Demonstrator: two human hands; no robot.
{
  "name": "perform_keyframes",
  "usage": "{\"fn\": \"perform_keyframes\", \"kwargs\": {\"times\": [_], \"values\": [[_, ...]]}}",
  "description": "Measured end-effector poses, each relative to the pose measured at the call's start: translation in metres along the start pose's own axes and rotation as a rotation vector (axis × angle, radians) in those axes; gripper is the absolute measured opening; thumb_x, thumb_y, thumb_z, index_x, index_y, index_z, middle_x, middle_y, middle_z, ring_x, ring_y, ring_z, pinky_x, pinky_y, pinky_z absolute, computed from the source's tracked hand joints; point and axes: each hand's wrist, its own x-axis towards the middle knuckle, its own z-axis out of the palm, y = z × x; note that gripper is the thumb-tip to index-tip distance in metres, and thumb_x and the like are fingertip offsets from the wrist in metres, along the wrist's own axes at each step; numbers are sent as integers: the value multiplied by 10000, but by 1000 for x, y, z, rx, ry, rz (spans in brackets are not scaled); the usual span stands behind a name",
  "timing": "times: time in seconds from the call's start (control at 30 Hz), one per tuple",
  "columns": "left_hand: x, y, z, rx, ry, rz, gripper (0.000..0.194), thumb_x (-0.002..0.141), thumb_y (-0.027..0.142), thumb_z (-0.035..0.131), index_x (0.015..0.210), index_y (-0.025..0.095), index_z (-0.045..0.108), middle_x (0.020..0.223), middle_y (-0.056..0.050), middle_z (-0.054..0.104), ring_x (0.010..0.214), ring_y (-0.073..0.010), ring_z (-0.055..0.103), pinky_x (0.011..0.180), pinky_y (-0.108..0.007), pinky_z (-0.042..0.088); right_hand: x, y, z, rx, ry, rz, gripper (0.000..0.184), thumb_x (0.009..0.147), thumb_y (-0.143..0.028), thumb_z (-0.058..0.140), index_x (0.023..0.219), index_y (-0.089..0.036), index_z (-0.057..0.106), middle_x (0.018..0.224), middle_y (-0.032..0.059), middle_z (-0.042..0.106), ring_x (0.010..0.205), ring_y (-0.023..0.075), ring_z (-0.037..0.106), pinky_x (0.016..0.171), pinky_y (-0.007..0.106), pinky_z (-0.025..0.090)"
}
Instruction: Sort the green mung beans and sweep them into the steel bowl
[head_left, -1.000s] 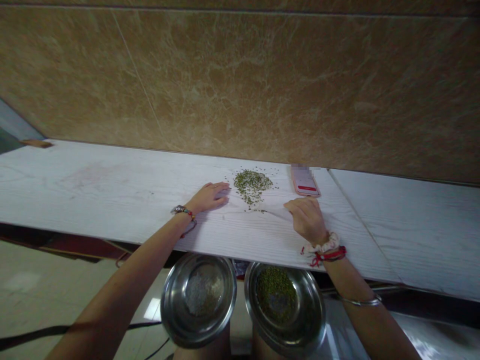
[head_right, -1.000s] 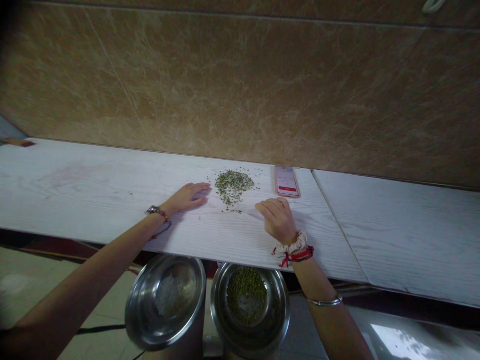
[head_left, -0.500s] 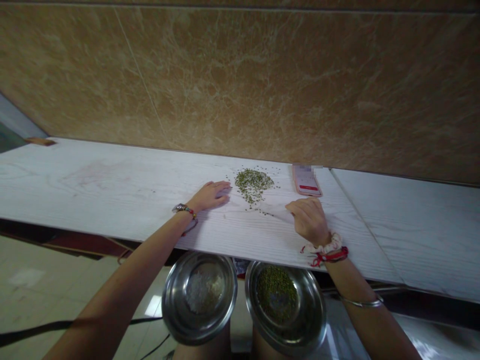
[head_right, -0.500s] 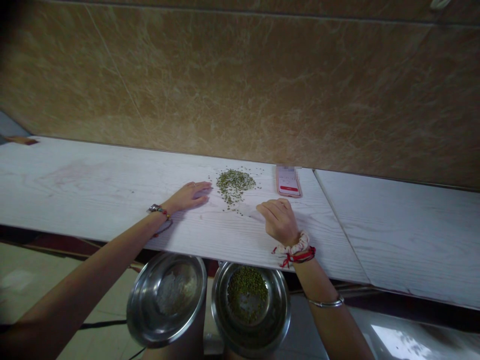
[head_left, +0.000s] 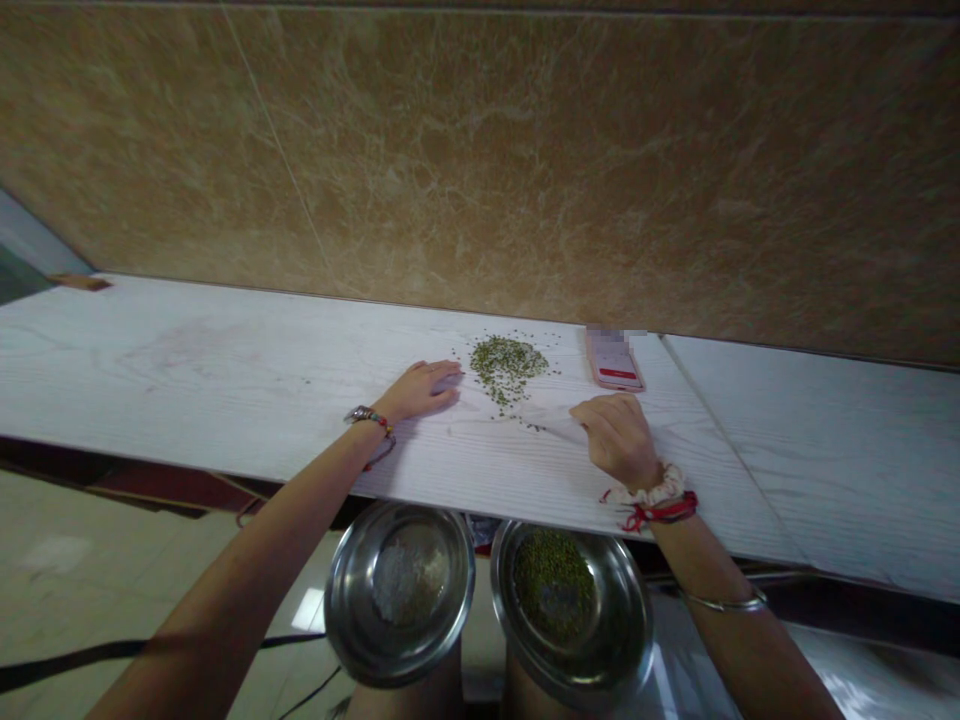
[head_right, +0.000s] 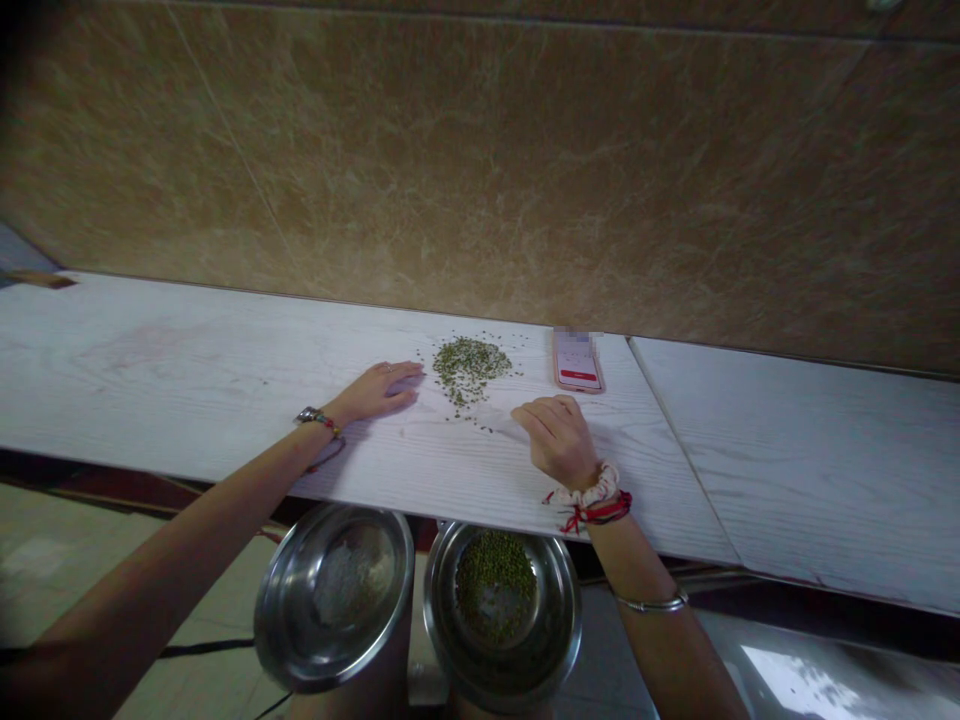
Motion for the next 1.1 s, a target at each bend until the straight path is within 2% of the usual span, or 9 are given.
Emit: {"fn": "perform_keyframes", "kwargs": {"times": [0.17, 0.37, 0.63, 0.83, 0.93, 1.1], "values": [[0, 0, 0, 0, 0, 3, 537, 885, 435, 397, 1326, 146, 501, 1406, -113, 502, 1276, -269, 480, 1076, -446, 324, 1, -1, -1, 18, 36, -10, 279, 801, 2, 436, 899, -212, 586, 746, 3, 683, 723, 143, 594, 730, 304, 395], [0, -1, 1, -1, 6, 10, 501, 890, 430, 411, 1321, 189, 493, 1413, -89, 499, 1273, -252, 482, 1069, -442, 329, -1, -1, 0, -9, -20, -2, 297, 800, -12, 433, 911, -225, 608, 767, 3, 691, 735, 150, 600, 756, 321, 402], [-1, -2, 1, -12, 14, 18, 490, 893, 432, 418, 1317, 201, 501, 1414, -81, 499, 1272, -252, 484, 1066, -435, 333, -5, -1, 4, -9, -32, 16, 350, 806, -15, 426, 994, -235, 623, 801, 14, 696, 793, 158, 613, 778, 331, 400], [0, -1, 1, 1, 11, 15, 511, 889, 432, 411, 1319, 170, 502, 1407, -101, 503, 1262, -261, 492, 1068, -438, 333, -3, -1, 4, -83, -18, 21, 279, 831, -32, 440, 927, -221, 621, 767, 17, 692, 758, 155, 611, 758, 320, 398], [0, -1, 0, 6, 0, 6, 532, 887, 441, 405, 1325, 153, 497, 1409, -107, 499, 1271, -266, 483, 1073, -441, 328, -2, -2, 4, -59, 1, 9, 272, 828, -20, 449, 917, -218, 614, 762, 14, 692, 753, 151, 608, 746, 315, 397], [0, -1, 0, 3, -8, 8, 524, 890, 450, 394, 1335, 190, 490, 1427, -76, 484, 1283, -255, 472, 1080, -431, 324, -5, -2, 7, -7, -23, 21, 304, 821, -21, 456, 959, -231, 627, 792, 7, 698, 790, 149, 606, 768, 320, 391]]}}
